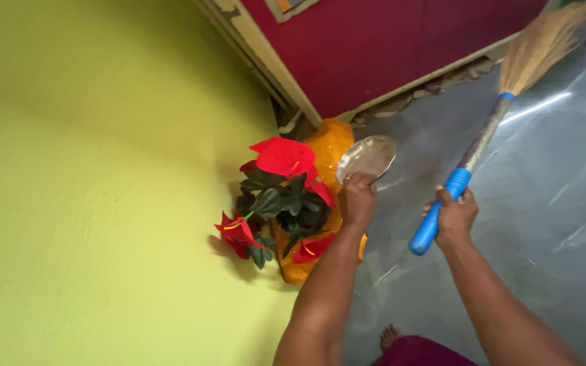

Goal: The person clears a stack of items from the floor, including a book and a yellow cloth, and places them on a nearby bed. They then use a broom to sweep debris from the floor into a dustpan. Finally, they pull several sickle tools from under a cabinet and sweep the area clean.

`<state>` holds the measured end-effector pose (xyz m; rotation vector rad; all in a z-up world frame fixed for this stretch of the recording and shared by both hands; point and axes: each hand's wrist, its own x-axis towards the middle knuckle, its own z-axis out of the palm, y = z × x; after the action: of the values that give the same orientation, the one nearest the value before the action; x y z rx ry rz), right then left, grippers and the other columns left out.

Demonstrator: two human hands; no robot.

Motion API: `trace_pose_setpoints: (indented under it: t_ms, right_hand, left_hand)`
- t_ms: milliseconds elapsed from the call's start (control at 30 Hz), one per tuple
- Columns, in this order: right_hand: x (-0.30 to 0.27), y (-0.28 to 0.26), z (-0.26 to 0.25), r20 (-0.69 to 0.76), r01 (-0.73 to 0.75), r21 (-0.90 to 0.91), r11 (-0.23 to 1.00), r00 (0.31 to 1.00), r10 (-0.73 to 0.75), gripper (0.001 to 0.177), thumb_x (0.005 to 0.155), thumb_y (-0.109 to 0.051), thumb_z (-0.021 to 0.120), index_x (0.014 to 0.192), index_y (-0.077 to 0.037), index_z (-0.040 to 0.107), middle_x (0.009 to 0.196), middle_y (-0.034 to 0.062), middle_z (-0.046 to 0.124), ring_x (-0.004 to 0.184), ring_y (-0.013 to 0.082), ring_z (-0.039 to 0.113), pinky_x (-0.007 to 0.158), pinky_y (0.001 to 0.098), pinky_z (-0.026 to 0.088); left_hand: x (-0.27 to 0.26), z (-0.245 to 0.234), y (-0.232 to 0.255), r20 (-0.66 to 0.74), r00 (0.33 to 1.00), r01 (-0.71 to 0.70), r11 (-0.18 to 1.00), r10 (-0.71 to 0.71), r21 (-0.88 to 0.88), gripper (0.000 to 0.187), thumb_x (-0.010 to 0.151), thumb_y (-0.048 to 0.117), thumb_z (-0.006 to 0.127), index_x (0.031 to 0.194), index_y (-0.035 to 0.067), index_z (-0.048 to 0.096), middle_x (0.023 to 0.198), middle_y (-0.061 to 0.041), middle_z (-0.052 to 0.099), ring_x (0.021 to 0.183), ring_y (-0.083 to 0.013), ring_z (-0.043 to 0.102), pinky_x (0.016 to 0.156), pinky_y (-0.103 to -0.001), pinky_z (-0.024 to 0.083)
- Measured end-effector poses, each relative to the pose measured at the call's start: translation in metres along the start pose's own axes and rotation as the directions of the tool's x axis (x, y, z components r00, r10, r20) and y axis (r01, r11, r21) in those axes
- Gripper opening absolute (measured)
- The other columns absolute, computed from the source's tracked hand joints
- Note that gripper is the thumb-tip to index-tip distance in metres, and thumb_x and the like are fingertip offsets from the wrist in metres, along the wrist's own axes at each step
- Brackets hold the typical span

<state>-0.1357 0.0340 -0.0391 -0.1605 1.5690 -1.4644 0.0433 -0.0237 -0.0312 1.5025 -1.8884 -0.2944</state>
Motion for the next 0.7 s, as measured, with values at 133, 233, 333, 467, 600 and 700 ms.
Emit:
trace_pose_setpoints:
  t_ms: [133, 233, 333, 467, 600, 700]
  right_hand:
    - [0.011, 0.033, 0.033, 0.092, -0.011, 0.047, 0.999, 0.996, 0.007, 0.029, 0.093, -0.006, 0.069, 0.116, -0.001, 0.052, 0.078, 0.009, 0.059, 0.056, 0.0215, 0.062, 0.049, 0.037, 0.053]
    - [0.021, 0.051, 0.043, 0.11, -0.053, 0.022, 0.998, 0.993, 0.05, 0.027, 0.092, -0.006, 0.069, 0.114, -0.001, 0.052, 0.077, 0.0097, 0.059, 0.055, 0.0216, 0.061, 0.049, 0.0365, 0.052]
    - [0.024, 0.071, 0.044, 0.124, -0.085, -0.029, 0.996, 0.988, 0.087, 0.024, 0.093, -0.008, 0.068, 0.111, -0.001, 0.054, 0.077, 0.0097, 0.06, 0.055, 0.0212, 0.061, 0.049, 0.036, 0.052]
    - [0.035, 0.096, 0.033, 0.113, -0.102, -0.08, 0.992, 0.987, 0.111, 0.022, 0.093, -0.008, 0.067, 0.108, 0.0, 0.054, 0.076, 0.0105, 0.059, 0.054, 0.0215, 0.06, 0.048, 0.0363, 0.052]
    - [0.049, 0.121, 0.021, 0.104, -0.148, -0.101, 0.984, 0.982, 0.158, 0.021, 0.091, -0.007, 0.066, 0.106, 0.0, 0.054, 0.076, 0.0105, 0.059, 0.054, 0.0211, 0.06, 0.047, 0.036, 0.052]
    - [0.058, 0.134, 0.014, 0.095, -0.158, -0.091, 0.983, 0.981, 0.167, 0.021, 0.091, -0.007, 0.067, 0.106, 0.0, 0.054, 0.074, 0.0114, 0.059, 0.054, 0.0216, 0.06, 0.047, 0.0361, 0.051]
  left_hand:
    - [0.007, 0.015, -0.053, 0.005, 0.999, -0.042, 0.989, 0.042, 0.145, 0.005, 0.081, 0.005, 0.071, 0.084, 0.007, 0.074, 0.092, -0.013, 0.071, 0.097, -0.0334, 0.067, 0.083, -0.046, 0.055]
    - [0.008, 0.034, -0.088, 0.064, 0.996, -0.073, 0.961, 0.058, 0.268, 0.004, 0.081, 0.003, 0.068, 0.084, 0.005, 0.07, 0.096, -0.015, 0.068, 0.102, -0.0346, 0.067, 0.082, -0.046, 0.056]
    - [0.006, 0.059, -0.127, 0.102, 0.994, -0.068, 0.932, 0.033, 0.355, 0.009, 0.082, 0.002, 0.064, 0.09, 0.005, 0.068, 0.1, -0.015, 0.067, 0.105, -0.0363, 0.066, 0.084, -0.045, 0.057]
    - [0.01, 0.11, -0.162, 0.138, 0.989, -0.037, 0.817, -0.053, 0.576, 0.012, 0.088, 0.007, 0.062, 0.099, 0.003, 0.065, 0.104, -0.018, 0.066, 0.101, -0.0344, 0.067, 0.076, -0.045, 0.058]
    - [0.008, 0.147, -0.202, 0.239, 0.921, 0.058, 0.716, -0.307, 0.696, 0.009, 0.107, 0.007, 0.055, 0.109, 0.002, 0.063, 0.108, -0.019, 0.064, 0.094, -0.0338, 0.068, 0.071, -0.046, 0.06]
    - [0.01, 0.153, -0.218, 0.101, 0.904, 0.25, 0.704, -0.416, 0.664, 0.009, 0.104, 0.012, 0.057, 0.108, 0.009, 0.064, 0.106, -0.014, 0.065, 0.098, -0.033, 0.068, 0.087, -0.044, 0.057]
